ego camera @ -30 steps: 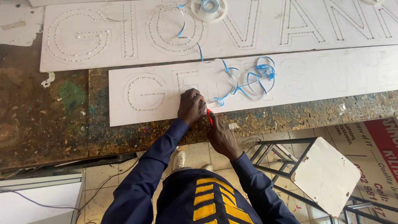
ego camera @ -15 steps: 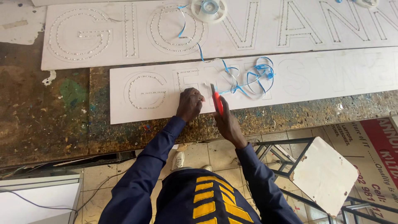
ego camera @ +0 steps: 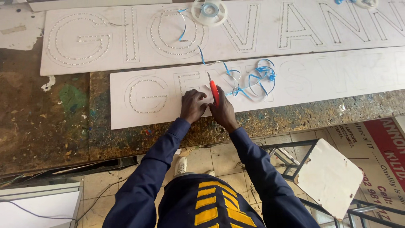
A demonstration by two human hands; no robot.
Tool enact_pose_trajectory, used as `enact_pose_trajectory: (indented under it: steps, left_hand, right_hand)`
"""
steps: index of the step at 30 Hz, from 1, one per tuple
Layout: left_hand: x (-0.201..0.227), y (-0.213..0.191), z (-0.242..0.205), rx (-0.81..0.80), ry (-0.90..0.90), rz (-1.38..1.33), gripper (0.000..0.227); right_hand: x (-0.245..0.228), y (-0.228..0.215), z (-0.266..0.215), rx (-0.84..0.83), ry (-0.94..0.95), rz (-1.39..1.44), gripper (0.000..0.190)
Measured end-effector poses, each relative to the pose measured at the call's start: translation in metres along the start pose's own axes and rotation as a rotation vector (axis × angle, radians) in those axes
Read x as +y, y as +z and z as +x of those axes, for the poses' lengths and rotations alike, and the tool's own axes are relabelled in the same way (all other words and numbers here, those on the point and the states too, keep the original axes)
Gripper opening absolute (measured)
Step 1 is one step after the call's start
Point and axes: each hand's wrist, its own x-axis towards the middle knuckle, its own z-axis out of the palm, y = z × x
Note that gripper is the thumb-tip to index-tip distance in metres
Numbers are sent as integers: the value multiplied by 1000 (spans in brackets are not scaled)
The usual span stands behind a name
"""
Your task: The person places small clear beads into pre-drilled holes along the outline of letters on a white board. They use a red utility knife to cut a blue ribbon or wire and continue placing beads into the letter outlines.
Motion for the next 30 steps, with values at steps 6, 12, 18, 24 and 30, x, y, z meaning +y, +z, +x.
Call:
enact_pose_trajectory:
  steps: [6,12,18,24,30]
  left_hand:
    - [17,-9,31,-228,-179,177,39]
    - [-30,-31,43,-320,-82,-322,37]
    - [-9,-33,38,-347,-121,-71,41]
    - [6,-31,42,-385,-169,74,43]
    - [6,-42,37,-390,-141,-103,39]
  right_hand:
    - [10,-3,2,-57,109,75,76]
    - [13,-13,8,-74,181,171,72]
    - [23,-14,12,-88,166,195,71]
    - [22,-5,16,-122,122,53,77]
    - [27,1,21,-134,133,19,71]
